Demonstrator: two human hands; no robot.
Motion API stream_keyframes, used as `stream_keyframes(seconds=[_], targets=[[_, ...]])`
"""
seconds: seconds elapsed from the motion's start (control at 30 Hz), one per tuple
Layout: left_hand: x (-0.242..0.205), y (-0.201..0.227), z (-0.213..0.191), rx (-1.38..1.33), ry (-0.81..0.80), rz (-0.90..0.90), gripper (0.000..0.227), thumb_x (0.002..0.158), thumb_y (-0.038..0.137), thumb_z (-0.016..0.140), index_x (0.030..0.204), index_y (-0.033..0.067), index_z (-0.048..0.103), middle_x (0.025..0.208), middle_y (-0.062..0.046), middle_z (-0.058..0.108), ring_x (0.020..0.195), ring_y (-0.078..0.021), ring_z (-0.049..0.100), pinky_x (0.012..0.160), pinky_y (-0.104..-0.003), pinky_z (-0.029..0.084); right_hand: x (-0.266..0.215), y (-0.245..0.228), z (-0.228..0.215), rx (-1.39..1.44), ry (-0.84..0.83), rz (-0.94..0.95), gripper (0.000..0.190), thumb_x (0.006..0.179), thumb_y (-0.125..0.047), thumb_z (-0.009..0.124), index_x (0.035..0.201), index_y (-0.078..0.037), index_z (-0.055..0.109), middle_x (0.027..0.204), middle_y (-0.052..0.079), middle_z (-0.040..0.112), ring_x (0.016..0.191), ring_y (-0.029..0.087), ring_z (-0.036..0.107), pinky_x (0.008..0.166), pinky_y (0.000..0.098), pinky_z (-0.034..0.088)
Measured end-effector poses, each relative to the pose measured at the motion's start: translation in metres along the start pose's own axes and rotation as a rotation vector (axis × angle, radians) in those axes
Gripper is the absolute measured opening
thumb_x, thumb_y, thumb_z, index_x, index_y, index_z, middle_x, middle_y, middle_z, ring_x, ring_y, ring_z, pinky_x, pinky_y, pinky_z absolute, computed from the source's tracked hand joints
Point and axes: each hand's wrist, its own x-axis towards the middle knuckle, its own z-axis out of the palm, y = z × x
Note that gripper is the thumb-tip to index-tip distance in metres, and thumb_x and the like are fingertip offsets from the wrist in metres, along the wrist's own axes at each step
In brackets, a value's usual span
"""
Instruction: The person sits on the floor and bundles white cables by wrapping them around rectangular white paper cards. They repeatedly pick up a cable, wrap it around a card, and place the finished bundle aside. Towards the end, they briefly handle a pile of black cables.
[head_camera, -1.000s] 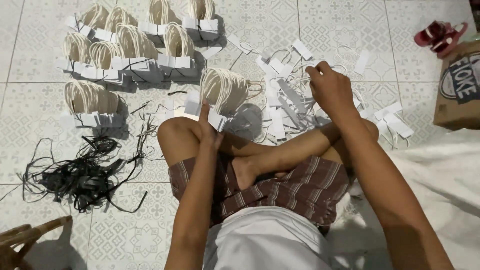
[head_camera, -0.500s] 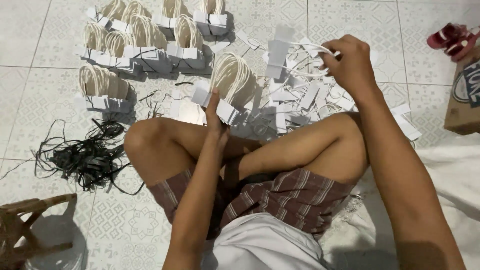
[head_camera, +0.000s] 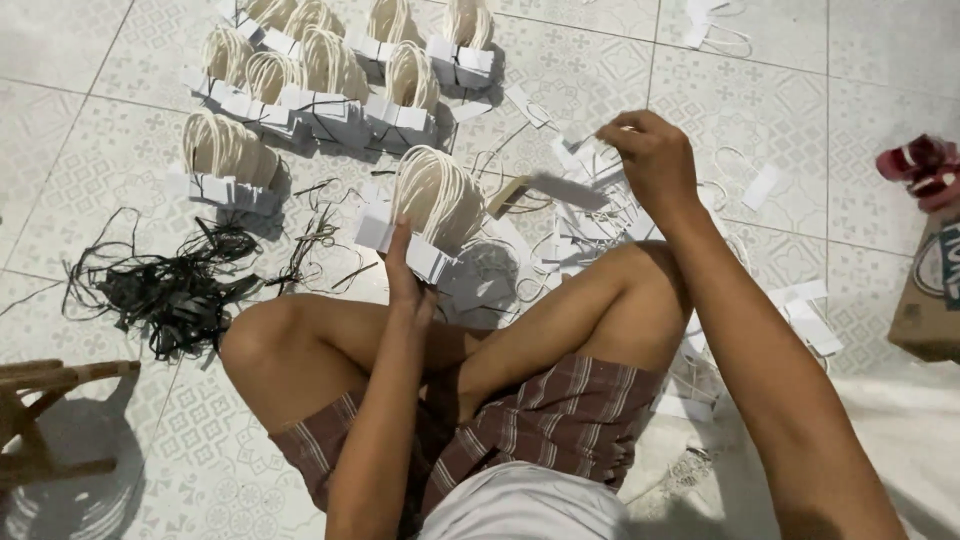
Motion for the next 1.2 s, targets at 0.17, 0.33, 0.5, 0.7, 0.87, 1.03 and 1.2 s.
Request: stream_keyframes(seconds=[0.17,0.33,0.5,0.7,0.87,1.03,1.2], targets=[[0.024,0.006,-0.014,0.005,0.017,-0.007,0.060,0.081,0.048,0.078,0.121,0.0071,0.059,0.104,-0.011,0.066,0.103,-0.0238,0.067,0.087,-0.036,0.059,0.002,0.001,0.028,0.242,0.072,-0.009,0.028,0.092,0.015,0.074,0.095,-0.012,0.082,0.108,0.015,0.074,0.117,0.041,0.068,0.099,0.0480,0.057],[0.048,0.015,-0.033,0.020,0.054,-0.069,0.060,0.078,0.051,0.081,0.114,0.0062,0.063,0.098,-0.010,0.068,0.096,-0.0232,0.070,0.083,-0.035,0.060,-0.002,-0.015,0.044,0.287,0.125,0.103,0.043,0.086,0.019,0.073,0.104,-0.019,0.086,0.094,0.004,0.075,0.098,0.028,0.075,0.089,0.0367,0.060],[0.085,0.018,-0.074,0.084,-0.011,-0.162,0.062,0.086,0.051,0.073,0.122,0.0012,0.062,0.114,-0.018,0.069,0.110,-0.0298,0.068,0.095,-0.043,0.055,0.006,-0.063,0.055,0.352,0.090,0.387,0.042,0.087,0.020,0.070,0.111,-0.011,0.084,0.090,0.017,0.076,0.067,0.026,0.068,0.052,0.0352,0.051],[0.124,0.010,-0.123,0.019,0.025,-0.215,0.063,0.087,0.050,0.073,0.126,0.0017,0.062,0.122,-0.018,0.068,0.114,-0.0319,0.066,0.100,-0.045,0.054,-0.015,-0.069,0.118,0.704,-0.344,1.056,0.022,0.094,-0.005,0.074,0.116,-0.003,0.074,0.104,0.025,0.072,0.070,0.026,0.074,0.050,0.0309,0.062],[0.137,0.008,-0.140,-0.107,0.132,-0.133,0.055,0.091,0.045,0.070,0.123,0.0015,0.063,0.116,-0.019,0.070,0.106,-0.0315,0.068,0.093,-0.043,0.057,-0.060,-0.065,0.174,0.363,-0.665,0.907,0.027,0.096,-0.013,0.075,0.123,-0.011,0.075,0.121,0.020,0.070,0.102,0.041,0.070,0.076,0.0491,0.061],[0.140,0.005,-0.138,-0.157,0.149,-0.124,0.055,0.091,0.048,0.069,0.122,0.0024,0.064,0.119,-0.020,0.069,0.109,-0.0322,0.067,0.095,-0.046,0.055,-0.047,-0.081,0.179,-0.138,-0.658,0.379,0.032,0.097,-0.010,0.072,0.128,-0.005,0.072,0.143,0.026,0.054,0.126,0.051,0.055,0.095,0.0648,0.052],[0.143,0.005,-0.125,-0.121,0.126,-0.156,0.058,0.086,0.049,0.075,0.118,0.0018,0.064,0.111,-0.017,0.070,0.103,-0.0291,0.068,0.090,-0.041,0.057,-0.026,-0.137,0.190,0.113,-0.858,0.517,0.054,0.092,-0.042,0.075,0.132,-0.009,0.057,0.107,0.024,0.070,0.107,0.047,0.068,0.093,0.0621,0.052]])
